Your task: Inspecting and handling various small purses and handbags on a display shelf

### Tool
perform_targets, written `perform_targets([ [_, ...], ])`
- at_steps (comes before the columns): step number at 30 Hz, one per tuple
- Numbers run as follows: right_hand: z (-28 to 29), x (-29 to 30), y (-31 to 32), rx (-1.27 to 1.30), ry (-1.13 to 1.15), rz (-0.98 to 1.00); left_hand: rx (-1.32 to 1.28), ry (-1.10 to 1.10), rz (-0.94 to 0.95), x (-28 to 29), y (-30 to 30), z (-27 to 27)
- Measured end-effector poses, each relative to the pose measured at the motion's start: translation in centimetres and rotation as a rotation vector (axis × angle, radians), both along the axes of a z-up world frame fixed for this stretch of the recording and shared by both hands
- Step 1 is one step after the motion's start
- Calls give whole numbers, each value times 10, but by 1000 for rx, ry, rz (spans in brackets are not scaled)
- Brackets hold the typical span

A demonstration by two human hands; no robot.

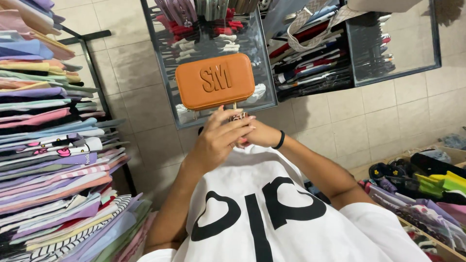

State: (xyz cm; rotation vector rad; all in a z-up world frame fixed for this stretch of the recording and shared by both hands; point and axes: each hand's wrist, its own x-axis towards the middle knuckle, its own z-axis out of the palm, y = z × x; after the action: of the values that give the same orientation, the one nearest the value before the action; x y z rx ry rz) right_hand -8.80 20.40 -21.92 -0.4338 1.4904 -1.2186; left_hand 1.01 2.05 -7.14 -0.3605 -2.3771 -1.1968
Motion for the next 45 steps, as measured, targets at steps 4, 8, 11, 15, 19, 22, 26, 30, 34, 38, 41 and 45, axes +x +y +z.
perform_targets([
  [4,30,36,-3,-226,-279,3,247,-126,-249,0,-8,20],
  [8,94,38,-23,-449,-678,107,607,-275,-467,11,-15,7],
  [11,90,38,-27,-495,-743,-40,734,-272,-494,7,-8,-17],
  [15,108,32,-44,-472,-778,-171,1051,-385,-311,7,9,-63],
  [19,149,29,-37,-479,-791,-246,1284,-326,-177,10,7,-77],
  [22,142,27,-28,-392,-307,-241,1444,-224,-69,9,2,-79],
  [26,155,28,-33,-216,622,-270,1631,-144,-64,7,-1,-85],
  [30,146,33,-41,-221,588,-368,1649,-63,-13,1,14,-64],
  [34,142,34,-45,-263,476,-470,1696,-22,6,2,16,-79],
  [38,140,37,-45,-296,724,-506,1741,-53,1,7,13,-99],
  [41,143,38,-51,-334,908,-517,1765,-24,30,6,15,-90],
  [45,117,39,-54,-368,1222,-546,1873,-82,55,2,11,-67],
])
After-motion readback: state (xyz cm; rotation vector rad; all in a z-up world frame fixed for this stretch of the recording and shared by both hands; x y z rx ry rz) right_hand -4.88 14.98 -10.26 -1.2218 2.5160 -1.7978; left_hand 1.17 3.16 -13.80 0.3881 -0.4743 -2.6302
